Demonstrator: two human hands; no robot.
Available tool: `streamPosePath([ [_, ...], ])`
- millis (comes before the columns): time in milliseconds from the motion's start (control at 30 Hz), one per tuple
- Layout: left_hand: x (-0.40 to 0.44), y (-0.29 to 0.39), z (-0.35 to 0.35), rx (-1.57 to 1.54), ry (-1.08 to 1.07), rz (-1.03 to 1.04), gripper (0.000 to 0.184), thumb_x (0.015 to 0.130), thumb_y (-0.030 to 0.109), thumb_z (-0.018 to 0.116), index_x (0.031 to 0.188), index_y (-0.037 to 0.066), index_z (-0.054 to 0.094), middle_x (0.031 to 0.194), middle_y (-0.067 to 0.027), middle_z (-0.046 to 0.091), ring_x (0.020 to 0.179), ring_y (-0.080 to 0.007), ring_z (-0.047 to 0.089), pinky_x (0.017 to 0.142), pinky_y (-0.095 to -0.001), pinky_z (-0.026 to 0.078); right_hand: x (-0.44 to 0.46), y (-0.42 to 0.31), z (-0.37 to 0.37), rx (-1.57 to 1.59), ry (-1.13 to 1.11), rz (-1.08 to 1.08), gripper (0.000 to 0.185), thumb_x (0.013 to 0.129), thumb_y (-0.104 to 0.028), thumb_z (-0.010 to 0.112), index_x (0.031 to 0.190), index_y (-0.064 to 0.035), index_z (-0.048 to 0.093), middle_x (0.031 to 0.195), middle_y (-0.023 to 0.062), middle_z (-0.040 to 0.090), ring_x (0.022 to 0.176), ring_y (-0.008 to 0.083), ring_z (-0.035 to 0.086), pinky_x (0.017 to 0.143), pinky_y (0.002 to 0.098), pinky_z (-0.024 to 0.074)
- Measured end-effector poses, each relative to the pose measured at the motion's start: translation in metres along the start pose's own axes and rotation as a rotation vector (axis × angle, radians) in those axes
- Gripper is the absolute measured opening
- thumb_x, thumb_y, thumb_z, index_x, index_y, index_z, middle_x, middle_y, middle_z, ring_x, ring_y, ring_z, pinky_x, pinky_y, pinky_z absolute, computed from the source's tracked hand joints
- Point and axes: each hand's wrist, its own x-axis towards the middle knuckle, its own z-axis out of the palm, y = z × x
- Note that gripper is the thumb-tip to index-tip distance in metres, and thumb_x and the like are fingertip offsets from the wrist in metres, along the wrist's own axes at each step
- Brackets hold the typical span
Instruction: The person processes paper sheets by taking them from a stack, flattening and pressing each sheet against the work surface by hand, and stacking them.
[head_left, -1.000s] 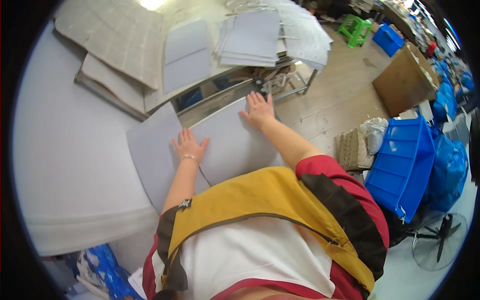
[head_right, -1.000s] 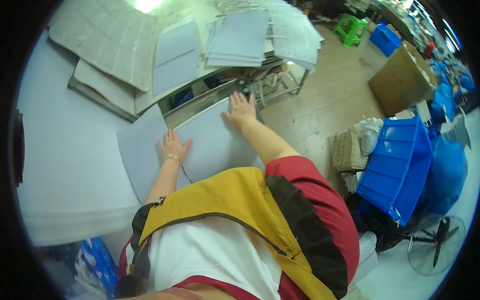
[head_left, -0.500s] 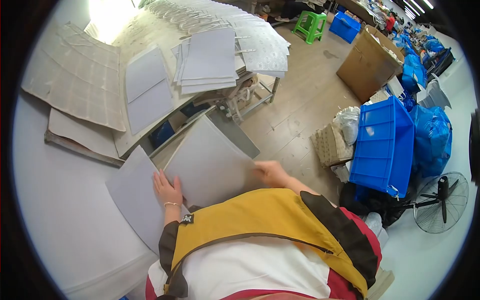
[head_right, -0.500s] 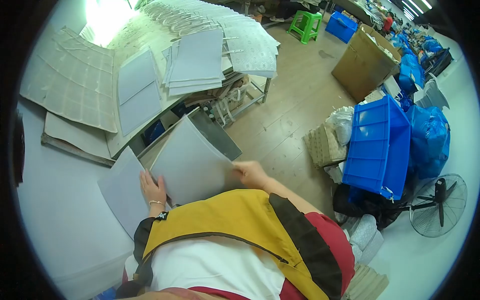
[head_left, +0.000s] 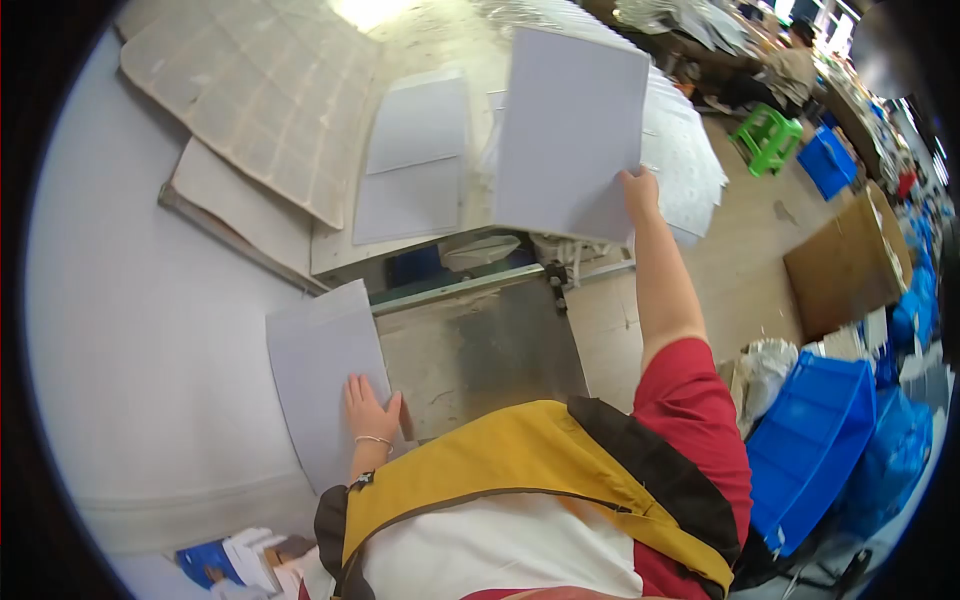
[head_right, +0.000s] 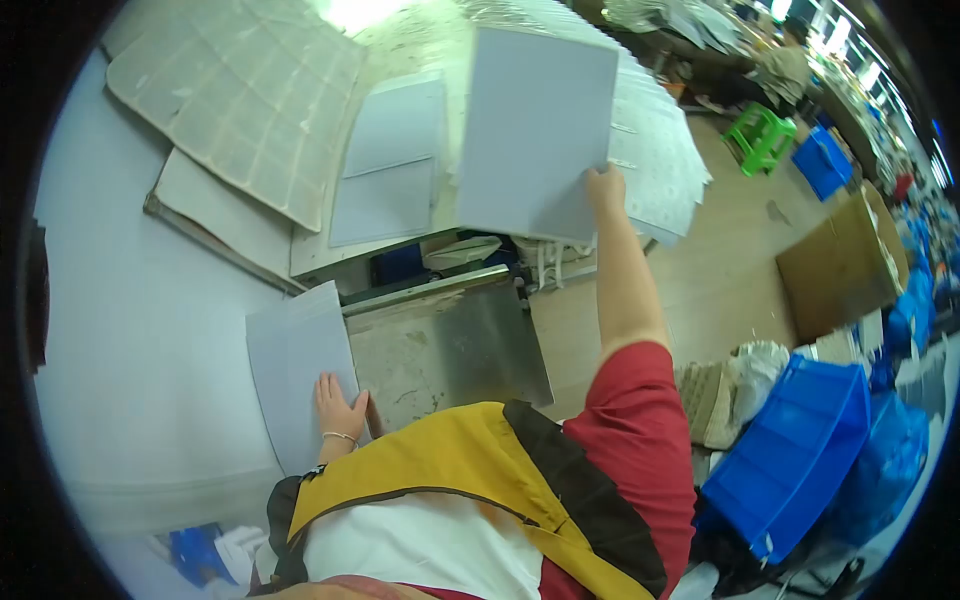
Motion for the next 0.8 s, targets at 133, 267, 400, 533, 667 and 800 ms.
streamPosePath([
  [133, 0.006, -0.006, -0.012, -0.06, -0.056, -0.075, 0.073, 0.081, 0.034, 0.069, 0.136, -0.005, 0.039, 0.148, -0.0215, 0.033, 0.136, -0.0392, 0.03, 0.113, -0.0443, 0.028, -0.002, -0.041, 0.035, -0.253, -0.066, 0.358, 0.065, 0.08, -0.029, 0.062, 0.138, -0.0071, 0.043, 0.135, 0.02, 0.052, 0.126, 0.0354, 0.049, 0.103, 0.0492, 0.0392],
  [267, 0.01, 0.003, -0.021, -0.074, -0.1, -0.136, 0.07, 0.079, 0.029, 0.069, 0.133, -0.005, 0.042, 0.145, -0.0197, 0.037, 0.134, -0.0372, 0.035, 0.11, -0.042, 0.032, -0.036, -0.036, 0.104, -0.426, -0.158, 0.082, 0.069, 0.079, -0.034, 0.063, 0.142, -0.0159, 0.039, 0.144, 0.0137, 0.045, 0.131, 0.0329, 0.043, 0.108, 0.0553, 0.0307],
  [400, 0.019, 0.015, -0.034, -0.016, -0.148, -0.156, 0.069, 0.074, 0.029, 0.069, 0.131, -0.003, 0.046, 0.141, -0.0217, 0.042, 0.129, -0.0382, 0.039, 0.107, -0.0423, 0.036, -0.1, -0.058, 0.117, -0.411, -0.222, -0.166, 0.062, 0.08, -0.034, 0.063, 0.138, -0.0188, 0.046, 0.146, 0.012, 0.043, 0.13, 0.0334, 0.044, 0.107, 0.0577, 0.029],
  [533, 0.026, 0.021, -0.034, 0.041, -0.146, -0.118, 0.062, 0.073, 0.027, 0.07, 0.125, 0.0, 0.049, 0.134, -0.02, 0.046, 0.123, -0.0377, 0.045, 0.103, -0.0429, 0.04, -0.142, -0.073, 0.107, -0.277, -0.295, -0.466, 0.053, 0.082, -0.03, 0.063, 0.132, -0.0146, 0.054, 0.142, 0.0124, 0.047, 0.126, 0.034, 0.046, 0.107, 0.0536, 0.0299],
  [667, 0.023, 0.022, -0.035, 0.018, -0.116, -0.137, 0.055, 0.073, 0.026, 0.068, 0.121, 0.003, 0.052, 0.127, -0.018, 0.051, 0.117, -0.0367, 0.049, 0.097, -0.0439, 0.044, -0.238, -0.102, 0.096, -0.096, -0.447, -0.731, 0.038, 0.081, -0.019, 0.065, 0.117, -0.0088, 0.062, 0.127, 0.0134, 0.059, 0.117, 0.0342, 0.054, 0.101, 0.0433, 0.0401],
  [800, 0.021, -0.001, -0.035, -0.189, 0.004, -0.05, 0.051, 0.074, 0.022, 0.067, 0.119, 0.004, 0.053, 0.115, -0.0165, 0.06, 0.107, -0.0354, 0.058, 0.092, -0.0438, 0.048, -0.354, -0.116, 0.107, -0.077, -0.746, -0.924, 0.037, 0.079, -0.016, 0.064, 0.115, -0.0105, 0.063, 0.128, 0.0107, 0.058, 0.12, 0.0302, 0.052, 0.106, 0.0477, 0.0353],
])
